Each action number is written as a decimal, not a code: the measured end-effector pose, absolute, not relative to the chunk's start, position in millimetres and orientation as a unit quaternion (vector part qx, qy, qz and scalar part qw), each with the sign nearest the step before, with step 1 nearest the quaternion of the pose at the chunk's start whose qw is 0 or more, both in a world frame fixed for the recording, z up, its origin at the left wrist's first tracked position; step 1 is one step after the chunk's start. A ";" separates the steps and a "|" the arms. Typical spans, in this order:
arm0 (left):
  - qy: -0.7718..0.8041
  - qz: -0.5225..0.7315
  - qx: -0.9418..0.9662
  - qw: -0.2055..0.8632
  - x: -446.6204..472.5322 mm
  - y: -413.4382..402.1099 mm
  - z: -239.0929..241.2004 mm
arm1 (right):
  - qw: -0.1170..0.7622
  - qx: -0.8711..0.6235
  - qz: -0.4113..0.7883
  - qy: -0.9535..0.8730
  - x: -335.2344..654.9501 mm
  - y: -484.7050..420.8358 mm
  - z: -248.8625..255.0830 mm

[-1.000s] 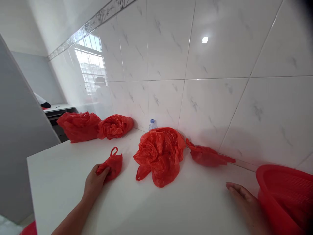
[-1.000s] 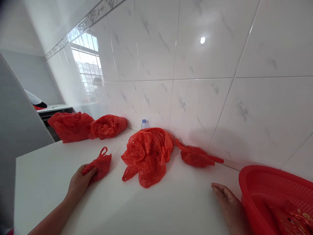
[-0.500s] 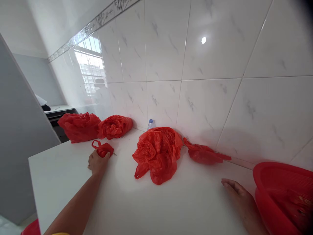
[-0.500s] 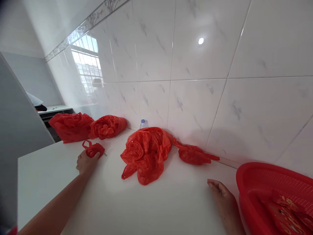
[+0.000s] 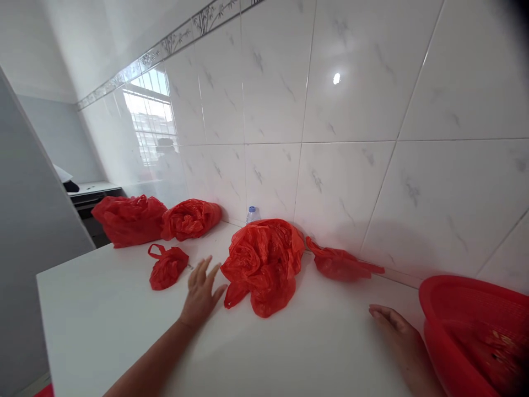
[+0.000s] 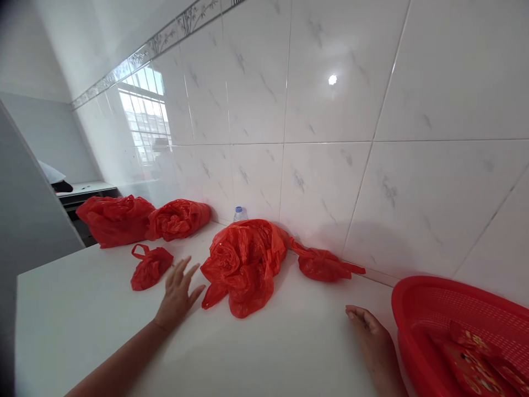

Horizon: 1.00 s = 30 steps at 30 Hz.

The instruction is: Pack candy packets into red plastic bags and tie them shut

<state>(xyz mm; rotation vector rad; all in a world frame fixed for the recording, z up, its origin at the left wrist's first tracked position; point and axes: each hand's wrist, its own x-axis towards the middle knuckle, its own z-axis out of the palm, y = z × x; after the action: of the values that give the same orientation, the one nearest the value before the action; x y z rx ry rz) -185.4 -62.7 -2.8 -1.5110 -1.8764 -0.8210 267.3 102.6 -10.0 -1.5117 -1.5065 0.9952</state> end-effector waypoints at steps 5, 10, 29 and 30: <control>-0.648 -0.324 -0.631 0.275 -137.1 -48.0 -4.7 | 0.391 -0.584 0.370 -0.607 266.1 109.6 -21.8; -0.663 -0.345 -0.624 0.228 -105.1 -34.0 0.6 | 0.380 -0.539 0.273 -0.700 246.6 103.3 -23.1; -0.549 -0.382 -0.675 0.312 -45.6 -34.9 0.9 | 0.404 -0.351 0.187 -0.824 145.7 11.0 -3.9; -0.571 -0.375 -0.664 0.305 -50.0 -31.8 -0.5 | 0.410 -0.367 0.212 -0.807 148.2 12.8 -3.3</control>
<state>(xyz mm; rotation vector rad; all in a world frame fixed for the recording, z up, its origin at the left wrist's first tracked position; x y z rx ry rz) -50.0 -31.8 -0.5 -1.7576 -1.5123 -0.9939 148.2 12.8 -3.3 -0.9252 -2.0329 0.5339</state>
